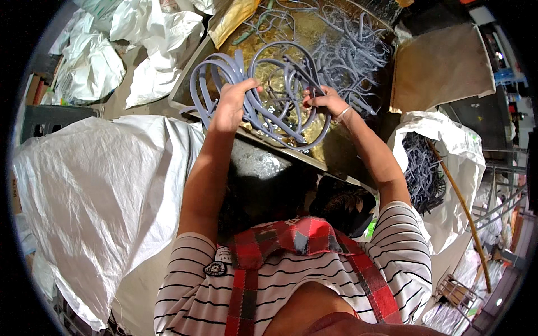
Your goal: The person picks up rubber bands from a shallow basin of water and places them into a large white bag.
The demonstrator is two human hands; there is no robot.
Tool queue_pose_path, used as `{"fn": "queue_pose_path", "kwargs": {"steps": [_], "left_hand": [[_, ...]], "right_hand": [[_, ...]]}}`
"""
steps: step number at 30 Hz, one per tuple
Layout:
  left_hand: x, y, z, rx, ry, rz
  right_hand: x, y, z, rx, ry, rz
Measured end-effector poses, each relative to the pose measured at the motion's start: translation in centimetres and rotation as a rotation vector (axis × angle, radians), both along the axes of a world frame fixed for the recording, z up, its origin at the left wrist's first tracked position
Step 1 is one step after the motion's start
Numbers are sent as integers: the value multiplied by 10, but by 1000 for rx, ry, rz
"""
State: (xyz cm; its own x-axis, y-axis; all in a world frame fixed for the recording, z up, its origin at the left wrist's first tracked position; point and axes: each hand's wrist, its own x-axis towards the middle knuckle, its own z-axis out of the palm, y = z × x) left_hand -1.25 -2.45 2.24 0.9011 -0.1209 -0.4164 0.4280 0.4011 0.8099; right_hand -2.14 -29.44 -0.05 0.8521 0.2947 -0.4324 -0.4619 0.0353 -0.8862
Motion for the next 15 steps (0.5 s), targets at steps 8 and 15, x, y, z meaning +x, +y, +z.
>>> {"fn": "queue_pose_path", "kwargs": {"steps": [8,15], "left_hand": [[12,11,-5,6,-3,237],[18,22,5,38,-49,432]], "right_hand": [[-22,-15,-17,-199,-120,-194],[-15,-95,-20,-1003,-617,-68]]}}
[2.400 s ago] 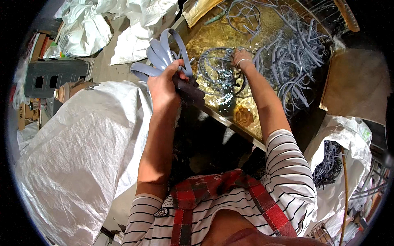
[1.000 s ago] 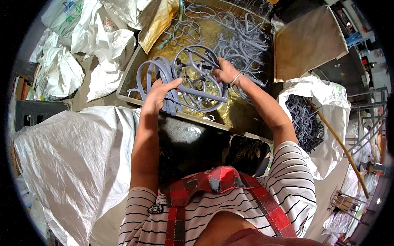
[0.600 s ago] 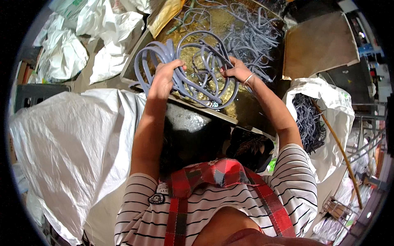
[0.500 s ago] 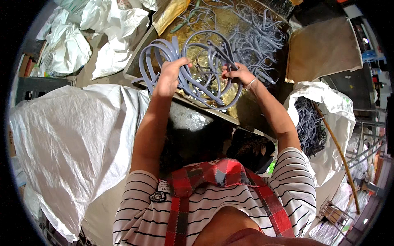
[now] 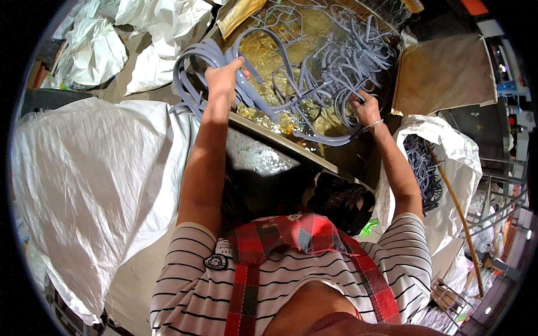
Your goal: The person picks up rubber bands from a shallow basin of water and places them into a large white bag.
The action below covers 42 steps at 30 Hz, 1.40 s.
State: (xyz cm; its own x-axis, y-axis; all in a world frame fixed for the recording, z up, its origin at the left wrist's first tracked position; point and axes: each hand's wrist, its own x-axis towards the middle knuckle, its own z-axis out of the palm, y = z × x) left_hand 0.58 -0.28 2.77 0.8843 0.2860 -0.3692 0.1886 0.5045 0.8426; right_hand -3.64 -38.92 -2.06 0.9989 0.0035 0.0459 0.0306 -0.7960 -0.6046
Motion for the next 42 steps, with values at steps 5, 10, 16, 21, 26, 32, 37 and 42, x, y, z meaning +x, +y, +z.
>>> {"fn": "queue_pose_path", "kwargs": {"steps": [5,10,16,21,26,32,37,42], "left_hand": [[3,4,-1,127,-19,15],[3,-5,6,72,-24,-12],[-9,-30,11,59,-11,-273],[-21,-51,16,-221,-47,-479],[-29,-48,14,-222,-264,-809],[-37,-59,22,-168,-178,-780],[-28,-47,18,-321,-23,-571],[-17,-43,-4,-544,-45,-549]], "right_hand": [[5,-30,51,-856,76,161],[-4,1,104,-1071,-143,382],[14,104,165,-1078,-386,737],[40,158,134,-987,-431,837],[44,166,125,-708,-494,656],[56,167,108,-697,-563,617],[55,168,126,-381,-741,497],[-2,146,88,220,143,313]]}}
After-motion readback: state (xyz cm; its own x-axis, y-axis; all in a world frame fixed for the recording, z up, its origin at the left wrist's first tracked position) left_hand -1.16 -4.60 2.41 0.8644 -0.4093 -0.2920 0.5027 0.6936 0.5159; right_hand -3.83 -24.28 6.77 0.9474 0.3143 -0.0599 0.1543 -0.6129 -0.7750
